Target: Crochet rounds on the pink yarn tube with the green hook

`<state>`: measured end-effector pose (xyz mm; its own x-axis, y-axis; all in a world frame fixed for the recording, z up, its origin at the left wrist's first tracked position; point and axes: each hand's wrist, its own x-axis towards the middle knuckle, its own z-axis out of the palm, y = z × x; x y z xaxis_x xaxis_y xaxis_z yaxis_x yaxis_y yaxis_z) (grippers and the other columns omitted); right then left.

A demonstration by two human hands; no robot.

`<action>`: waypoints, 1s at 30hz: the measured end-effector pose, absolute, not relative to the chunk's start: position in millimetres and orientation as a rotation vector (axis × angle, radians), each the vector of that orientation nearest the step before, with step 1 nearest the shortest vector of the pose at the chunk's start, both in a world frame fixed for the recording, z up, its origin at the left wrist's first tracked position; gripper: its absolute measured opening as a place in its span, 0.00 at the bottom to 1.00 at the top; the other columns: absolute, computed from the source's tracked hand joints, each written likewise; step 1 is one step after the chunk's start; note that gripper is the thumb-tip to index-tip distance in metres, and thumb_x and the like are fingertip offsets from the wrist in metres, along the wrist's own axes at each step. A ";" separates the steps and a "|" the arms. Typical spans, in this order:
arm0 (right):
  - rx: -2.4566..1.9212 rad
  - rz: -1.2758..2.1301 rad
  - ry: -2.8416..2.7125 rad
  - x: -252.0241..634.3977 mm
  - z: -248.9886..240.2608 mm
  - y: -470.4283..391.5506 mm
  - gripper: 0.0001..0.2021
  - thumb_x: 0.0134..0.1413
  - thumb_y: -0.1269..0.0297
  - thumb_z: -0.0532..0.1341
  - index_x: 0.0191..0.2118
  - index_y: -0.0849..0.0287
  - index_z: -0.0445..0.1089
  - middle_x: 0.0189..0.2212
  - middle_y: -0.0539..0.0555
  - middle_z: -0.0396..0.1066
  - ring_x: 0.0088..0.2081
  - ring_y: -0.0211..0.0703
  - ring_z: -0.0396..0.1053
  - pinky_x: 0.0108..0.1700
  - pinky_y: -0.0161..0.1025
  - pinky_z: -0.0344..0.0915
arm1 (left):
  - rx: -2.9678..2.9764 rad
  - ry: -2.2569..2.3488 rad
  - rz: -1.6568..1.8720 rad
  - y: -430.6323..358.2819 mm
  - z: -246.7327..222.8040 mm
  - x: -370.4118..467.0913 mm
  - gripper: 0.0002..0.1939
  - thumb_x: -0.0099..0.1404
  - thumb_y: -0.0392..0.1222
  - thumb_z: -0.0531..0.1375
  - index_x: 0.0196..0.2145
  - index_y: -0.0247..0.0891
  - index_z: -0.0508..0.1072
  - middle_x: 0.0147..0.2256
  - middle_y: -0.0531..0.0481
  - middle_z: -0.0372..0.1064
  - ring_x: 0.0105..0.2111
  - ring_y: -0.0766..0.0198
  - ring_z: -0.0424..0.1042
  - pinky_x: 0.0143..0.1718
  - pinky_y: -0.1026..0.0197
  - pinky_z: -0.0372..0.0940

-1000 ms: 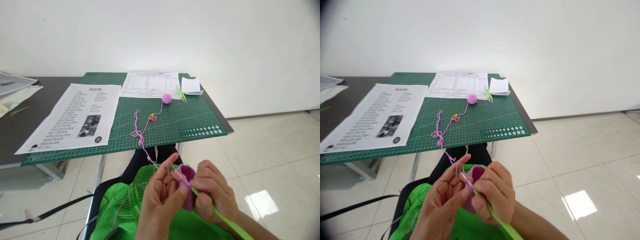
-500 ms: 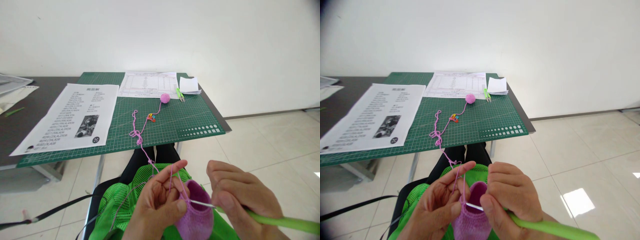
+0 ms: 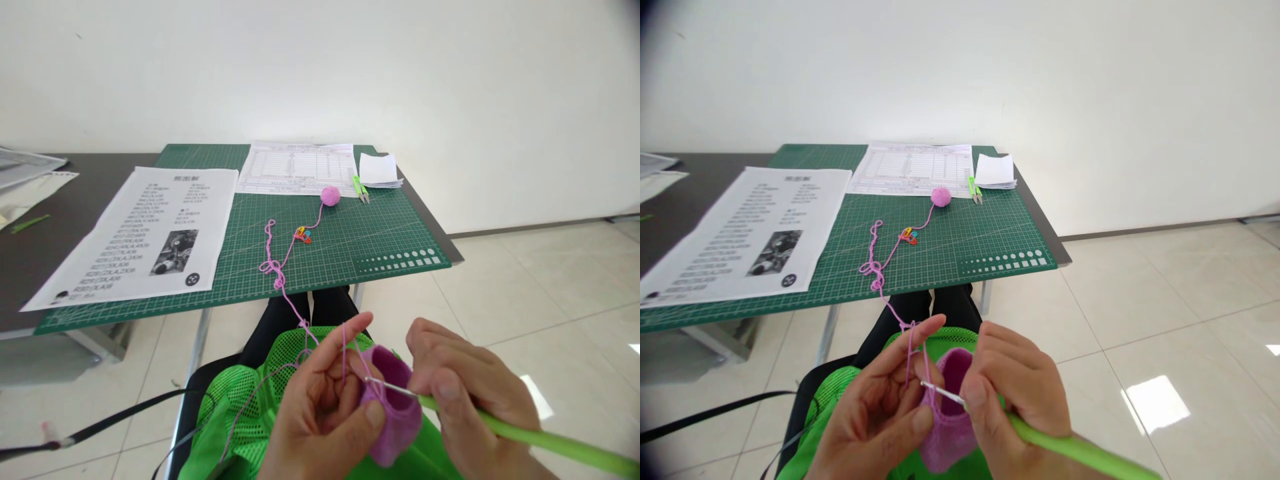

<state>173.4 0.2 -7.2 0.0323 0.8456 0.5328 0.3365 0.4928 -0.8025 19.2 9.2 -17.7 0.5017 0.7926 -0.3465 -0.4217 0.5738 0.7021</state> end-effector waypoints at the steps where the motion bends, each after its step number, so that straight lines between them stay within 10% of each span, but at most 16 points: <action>1: -1.072 0.457 -1.639 174.4 -5.2 0.5 0.17 0.66 0.66 0.51 0.23 0.59 0.61 0.17 0.47 0.56 0.22 0.34 0.56 0.24 0.36 0.53 | 0.596 0.721 0.795 8.7 -17.5 18.9 0.29 0.58 0.43 0.70 0.57 0.53 0.72 0.28 0.56 0.63 0.25 0.71 0.51 0.28 0.68 0.52; 15: -0.931 0.244 -2.031 187.6 3.6 8.5 0.17 0.63 0.53 0.57 0.38 0.64 0.73 0.23 0.53 0.71 0.26 0.38 0.65 0.25 0.36 0.67 | 0.611 0.702 0.845 5.2 -13.2 24.8 0.40 0.60 0.40 0.68 0.63 0.69 0.57 0.29 0.56 0.67 0.22 0.75 0.54 0.24 0.72 0.50; 30: -0.983 0.291 -1.991 190.8 8.8 7.0 0.11 0.62 0.74 0.52 0.30 0.61 0.68 0.20 0.51 0.70 0.23 0.36 0.64 0.25 0.37 0.66 | 0.750 0.647 0.784 11.2 -18.7 17.7 0.35 0.64 0.42 0.65 0.63 0.65 0.58 0.31 0.56 0.66 0.23 0.71 0.48 0.23 0.60 0.40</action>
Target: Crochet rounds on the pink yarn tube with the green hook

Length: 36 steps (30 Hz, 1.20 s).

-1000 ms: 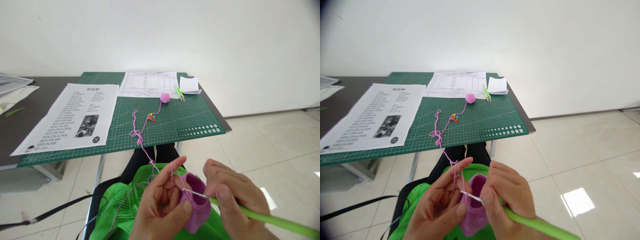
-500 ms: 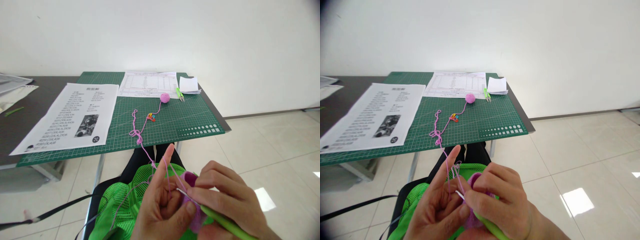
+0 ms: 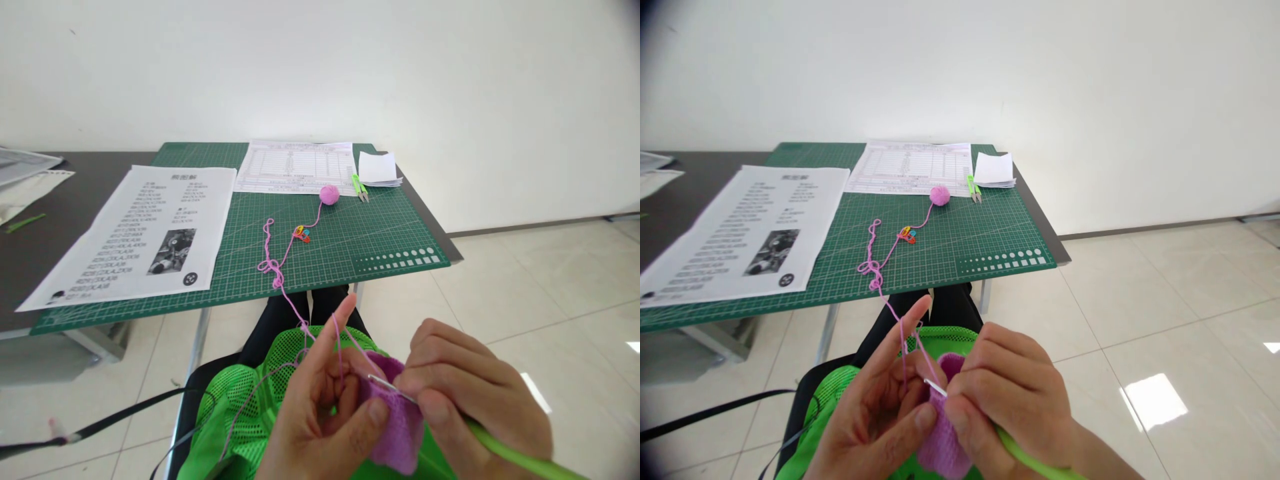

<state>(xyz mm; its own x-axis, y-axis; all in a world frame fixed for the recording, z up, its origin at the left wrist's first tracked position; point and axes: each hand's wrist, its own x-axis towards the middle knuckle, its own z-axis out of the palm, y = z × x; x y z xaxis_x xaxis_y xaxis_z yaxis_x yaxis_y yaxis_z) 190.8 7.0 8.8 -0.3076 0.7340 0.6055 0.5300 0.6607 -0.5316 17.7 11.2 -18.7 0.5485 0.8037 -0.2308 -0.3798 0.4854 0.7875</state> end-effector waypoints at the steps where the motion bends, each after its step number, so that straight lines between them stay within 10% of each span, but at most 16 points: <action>1: -0.987 0.310 -1.975 191.3 8.9 6.5 0.11 0.62 0.74 0.53 0.30 0.61 0.68 0.20 0.51 0.70 0.23 0.36 0.64 0.25 0.37 0.66 | 0.754 0.647 0.783 11.7 -18.6 17.9 0.34 0.65 0.42 0.65 0.63 0.65 0.59 0.31 0.57 0.65 0.23 0.71 0.48 0.23 0.60 0.40; 16: -0.973 0.781 -2.046 196.7 32.7 12.6 0.19 0.70 0.62 0.48 0.29 0.61 0.68 0.20 0.49 0.67 0.25 0.33 0.62 0.28 0.33 0.63 | 0.625 0.638 0.692 14.5 -14.8 16.4 0.35 0.60 0.38 0.68 0.62 0.54 0.64 0.29 0.55 0.68 0.20 0.73 0.43 0.22 0.62 0.38; 26: -1.133 0.145 -2.320 195.1 37.5 -2.4 0.21 0.68 0.68 0.50 0.22 0.57 0.66 0.18 0.50 0.68 0.24 0.38 0.68 0.33 0.38 0.70 | 0.806 0.830 0.865 3.8 -15.1 23.6 0.32 0.63 0.34 0.64 0.60 0.61 0.66 0.26 0.60 0.62 0.20 0.73 0.44 0.20 0.66 0.37; 36: -1.017 -0.087 -2.148 175.0 -21.4 20.4 0.14 0.59 0.74 0.57 0.22 0.60 0.63 0.18 0.50 0.64 0.23 0.38 0.56 0.23 0.40 0.55 | 0.987 1.187 1.121 -4.2 -24.9 42.9 0.31 0.66 0.37 0.61 0.62 0.63 0.61 0.29 0.57 0.68 0.20 0.73 0.49 0.19 0.71 0.46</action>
